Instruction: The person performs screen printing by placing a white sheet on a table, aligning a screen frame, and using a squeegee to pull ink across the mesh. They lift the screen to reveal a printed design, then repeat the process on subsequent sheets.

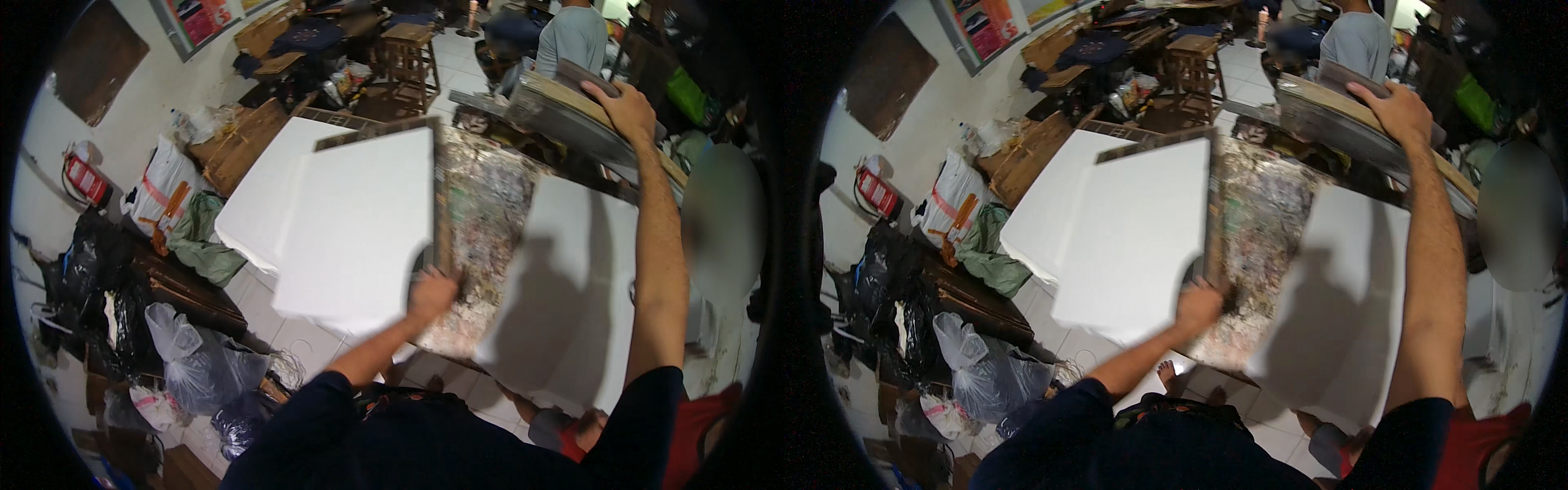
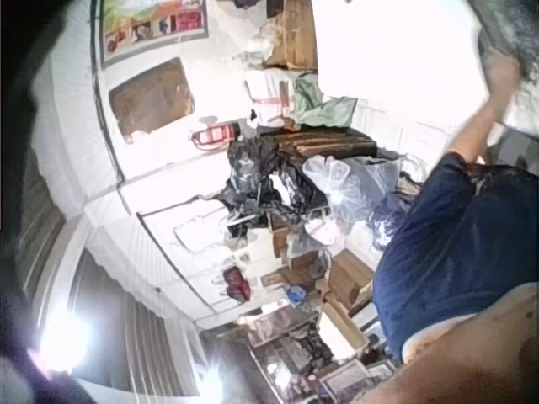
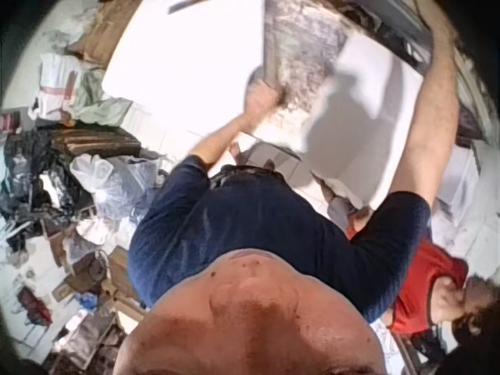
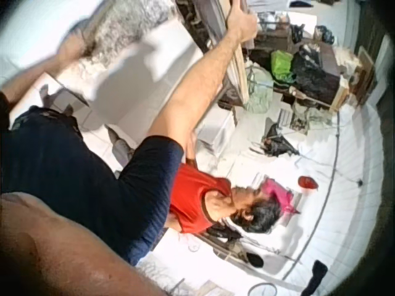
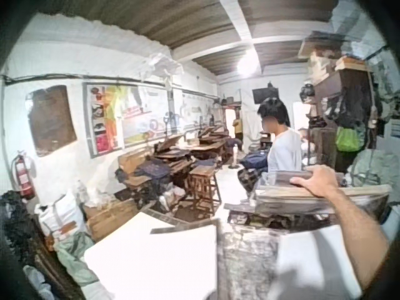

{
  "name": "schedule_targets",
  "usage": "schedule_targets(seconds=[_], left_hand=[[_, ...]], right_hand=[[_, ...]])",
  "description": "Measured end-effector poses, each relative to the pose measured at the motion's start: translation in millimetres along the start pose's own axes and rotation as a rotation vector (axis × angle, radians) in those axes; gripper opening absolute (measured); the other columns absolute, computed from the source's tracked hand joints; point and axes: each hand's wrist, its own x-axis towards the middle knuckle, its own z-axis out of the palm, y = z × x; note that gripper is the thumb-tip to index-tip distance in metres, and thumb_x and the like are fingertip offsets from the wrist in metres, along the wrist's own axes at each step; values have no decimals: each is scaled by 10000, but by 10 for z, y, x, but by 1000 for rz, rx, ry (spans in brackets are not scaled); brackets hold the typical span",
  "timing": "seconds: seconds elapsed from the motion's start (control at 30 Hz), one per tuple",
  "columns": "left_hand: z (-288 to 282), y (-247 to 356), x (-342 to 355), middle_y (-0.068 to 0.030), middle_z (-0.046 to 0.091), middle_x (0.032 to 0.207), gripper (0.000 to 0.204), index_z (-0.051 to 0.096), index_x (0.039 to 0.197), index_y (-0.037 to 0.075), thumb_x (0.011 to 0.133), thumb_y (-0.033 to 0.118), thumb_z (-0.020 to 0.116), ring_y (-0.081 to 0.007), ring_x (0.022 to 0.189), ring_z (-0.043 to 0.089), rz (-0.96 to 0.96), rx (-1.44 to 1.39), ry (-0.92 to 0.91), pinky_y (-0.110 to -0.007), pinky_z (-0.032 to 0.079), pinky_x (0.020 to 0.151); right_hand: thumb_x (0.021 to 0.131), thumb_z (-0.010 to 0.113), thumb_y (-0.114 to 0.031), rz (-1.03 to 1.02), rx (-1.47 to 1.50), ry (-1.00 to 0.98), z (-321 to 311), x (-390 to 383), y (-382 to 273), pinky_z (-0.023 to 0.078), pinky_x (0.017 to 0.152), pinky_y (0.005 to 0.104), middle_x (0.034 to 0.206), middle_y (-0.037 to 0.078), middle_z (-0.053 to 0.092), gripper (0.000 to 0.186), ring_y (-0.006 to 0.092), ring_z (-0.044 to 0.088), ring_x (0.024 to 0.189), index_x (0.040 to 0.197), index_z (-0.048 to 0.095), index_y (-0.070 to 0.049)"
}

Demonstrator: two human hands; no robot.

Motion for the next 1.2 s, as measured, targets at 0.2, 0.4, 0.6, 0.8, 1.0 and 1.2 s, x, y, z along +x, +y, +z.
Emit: schedule_targets(seconds=[0.2,0.4,0.6,0.8,1.0,1.2], left_hand=[[1080,-285,-897,-294,545,1459,626,510,1519,84,986,390,626,-457,1460,404,121,-365,221,-669,223,1216],[1285,-2946,-1596,-326,649,1284,817,594,1283,-116,857,547,809,-471,1200,625,-770,-220,478,-558,472,1027],[772,-3121,-1053,-312,725,1022,966,695,1160,-114,878,804,591,-474,974,698,-930,-325,346,-529,540,899],[435,-2566,-129,-363,685,1203,989,614,1311,-142,829,713,738,-497,1160,664,-666,-419,203,-501,522,1003],[543,-2447,20,-355,693,1190,1105,606,1305,-140,725,786,772,-472,1120,690,-521,-357,-16,-502,540,986],[403,-2398,86,-353,704,1136,1081,606,1279,-122,721,789,772,-480,1091,697,-532,-372,-47,-510,547,961]], right_hand=[[733,603,-920,37,-22,52,-11,215,12,497,1059,454,1294,169,725,1010,345,676,1223,1339,720,-120],[682,561,-983,7,-52,131,155,353,234,505,1066,466,1302,181,720,1141,346,673,1236,1380,687,-89],[728,635,-898,-47,-46,229,81,197,102,551,891,469,1029,185,767,906,347,732,1002,1106,768,-85],[741,692,-829,22,40,137,-141,175,-95,555,850,465,973,215,770,808,372,744,942,1001,808,-73],[736,715,-818,24,92,125,-142,341,-53,558,852,449,954,216,776,809,354,754,926,1012,816,-64],[735,724,-811,-25,123,115,-171,646,30,554,865,437,976,228,776,845,353,750,934,996,807,-11]])
